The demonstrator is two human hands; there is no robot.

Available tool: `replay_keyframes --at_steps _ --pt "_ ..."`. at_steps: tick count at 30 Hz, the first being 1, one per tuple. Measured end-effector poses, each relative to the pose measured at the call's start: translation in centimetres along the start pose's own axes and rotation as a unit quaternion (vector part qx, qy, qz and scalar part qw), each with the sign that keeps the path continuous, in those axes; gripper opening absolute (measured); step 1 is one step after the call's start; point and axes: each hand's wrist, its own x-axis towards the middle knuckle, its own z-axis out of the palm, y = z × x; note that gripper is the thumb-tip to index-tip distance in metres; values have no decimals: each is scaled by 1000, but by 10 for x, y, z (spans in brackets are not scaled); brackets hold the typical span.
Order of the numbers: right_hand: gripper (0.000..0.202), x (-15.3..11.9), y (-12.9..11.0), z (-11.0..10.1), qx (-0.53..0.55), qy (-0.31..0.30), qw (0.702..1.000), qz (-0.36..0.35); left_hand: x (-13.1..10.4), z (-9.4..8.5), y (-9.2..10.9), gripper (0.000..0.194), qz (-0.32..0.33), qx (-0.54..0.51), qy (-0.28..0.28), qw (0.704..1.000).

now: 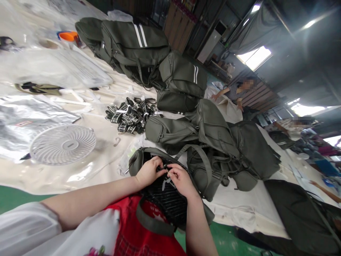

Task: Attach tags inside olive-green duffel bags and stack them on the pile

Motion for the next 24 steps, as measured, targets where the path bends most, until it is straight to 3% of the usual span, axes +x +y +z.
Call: replay_keyframes --at_steps 5,8,13,24 --pt "18 -2 -4 1 -62 -24 998 -4 1 0 1 25 -147 -128 -76 978" --pt "20 -1 -4 3 -85 -22 996 1 2 3 -1 29 -181 -178 -96 962" --pt "19 -1 -6 5 -121 -21 992 2 1 9 -8 27 -193 -213 -100 953" --pt "20 -1 -16 10 -186 -13 982 8 -3 10 -17 11 -146 -270 -117 945"
